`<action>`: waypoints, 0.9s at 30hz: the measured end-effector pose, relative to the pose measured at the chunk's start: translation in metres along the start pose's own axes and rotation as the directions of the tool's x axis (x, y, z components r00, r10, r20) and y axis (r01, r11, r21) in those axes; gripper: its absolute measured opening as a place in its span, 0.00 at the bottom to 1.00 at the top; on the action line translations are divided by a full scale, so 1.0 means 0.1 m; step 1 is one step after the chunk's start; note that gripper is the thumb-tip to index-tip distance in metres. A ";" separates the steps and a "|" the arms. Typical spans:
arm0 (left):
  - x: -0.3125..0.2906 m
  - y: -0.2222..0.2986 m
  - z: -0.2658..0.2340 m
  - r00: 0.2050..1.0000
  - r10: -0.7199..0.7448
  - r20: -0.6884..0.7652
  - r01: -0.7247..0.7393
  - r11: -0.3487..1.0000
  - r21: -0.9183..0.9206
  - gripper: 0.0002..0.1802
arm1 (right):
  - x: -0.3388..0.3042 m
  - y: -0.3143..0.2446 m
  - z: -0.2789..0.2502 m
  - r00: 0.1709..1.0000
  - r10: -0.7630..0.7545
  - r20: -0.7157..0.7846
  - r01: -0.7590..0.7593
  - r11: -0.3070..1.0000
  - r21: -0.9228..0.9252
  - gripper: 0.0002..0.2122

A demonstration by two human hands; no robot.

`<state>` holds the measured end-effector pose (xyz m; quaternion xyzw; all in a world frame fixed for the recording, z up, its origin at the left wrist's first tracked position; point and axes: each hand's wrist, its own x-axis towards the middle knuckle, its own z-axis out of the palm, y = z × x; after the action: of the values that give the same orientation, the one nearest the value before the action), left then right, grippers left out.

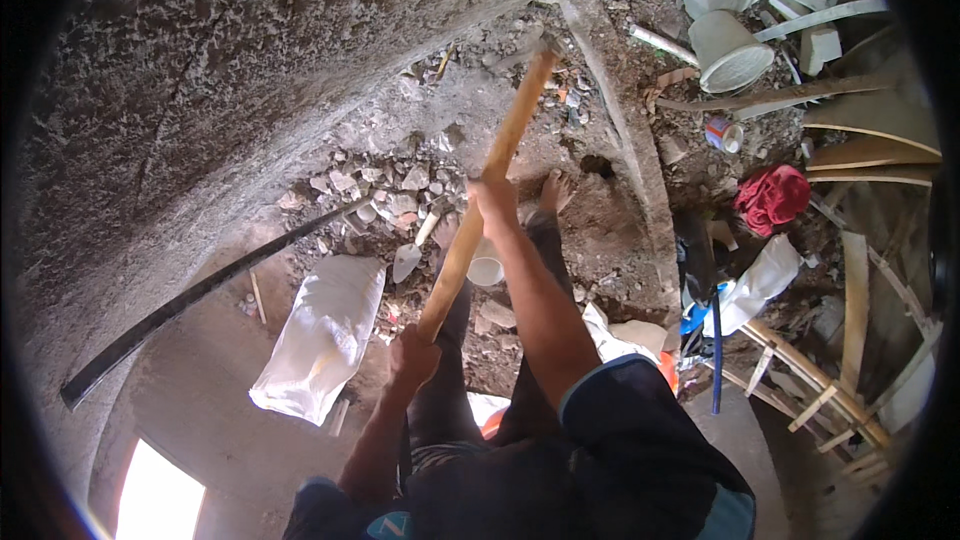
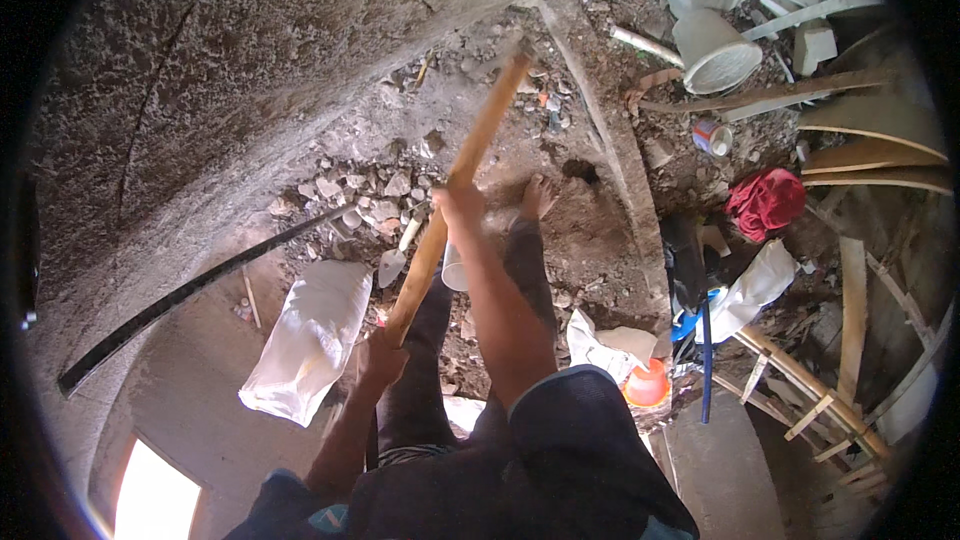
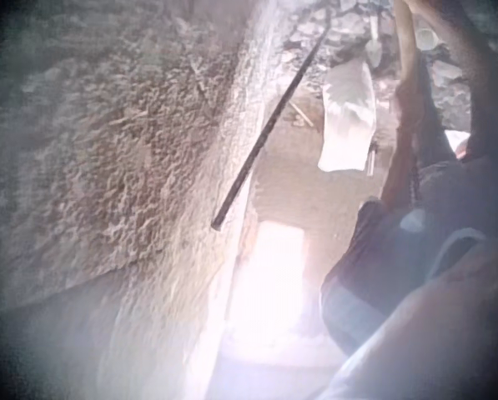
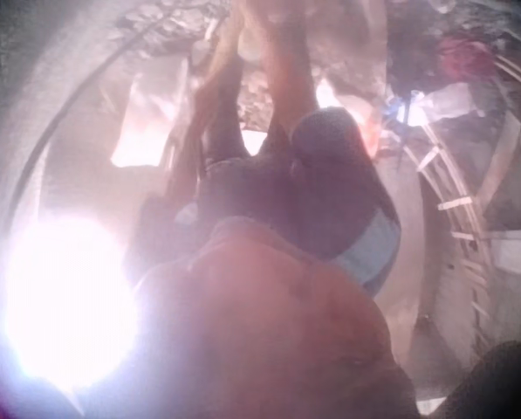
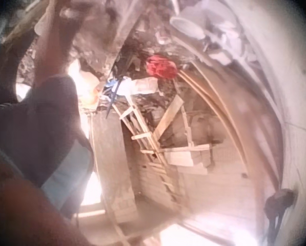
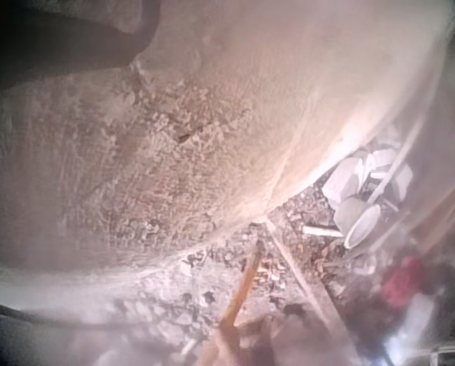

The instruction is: The person uses a pickaxe to break up the dirt ground and then uses a trowel and a section of pipe to clear debris and dig around a buried utility area.

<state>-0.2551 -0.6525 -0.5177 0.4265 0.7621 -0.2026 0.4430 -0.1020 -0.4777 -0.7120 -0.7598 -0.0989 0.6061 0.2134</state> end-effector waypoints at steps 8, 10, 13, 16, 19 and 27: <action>-1.02 -0.50 0.00 0.999 -0.041 -0.031 0.042 0.999 0.016 0.09 | -1.34 0.14 -0.31 0.973 0.180 0.147 -0.225 0.884 0.409 0.13; -0.86 -0.52 -0.06 0.992 0.065 -0.109 -0.063 0.998 0.022 0.09 | -1.30 0.02 -0.33 0.983 0.156 0.101 -0.185 0.886 0.425 0.13; -0.17 -0.48 0.01 0.926 0.237 -0.294 -0.236 0.971 0.038 0.07 | -0.96 -0.50 -0.24 0.990 0.132 0.050 -0.140 0.862 0.488 0.11; 0.17 -0.15 -0.22 0.972 0.075 -0.224 -0.096 0.992 -0.086 0.08 | -0.42 -0.65 -0.02 0.984 -0.020 0.176 -0.052 0.917 0.396 0.10; 0.08 -0.21 -0.17 0.976 -0.015 -0.217 0.003 0.998 -0.057 0.08 | -0.25 -0.35 0.42 0.957 0.228 0.180 -0.265 0.939 0.221 0.09; -0.28 -0.65 -0.10 0.958 0.064 -0.278 -0.073 0.997 -0.021 0.06 | -0.64 0.01 0.31 0.954 0.157 0.254 -0.266 0.833 0.485 0.09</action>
<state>-0.3075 -0.6943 -0.4933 0.4700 0.8044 -0.1136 0.3451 -0.1472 -0.4983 -0.6617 -0.6152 0.1303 0.7048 0.3283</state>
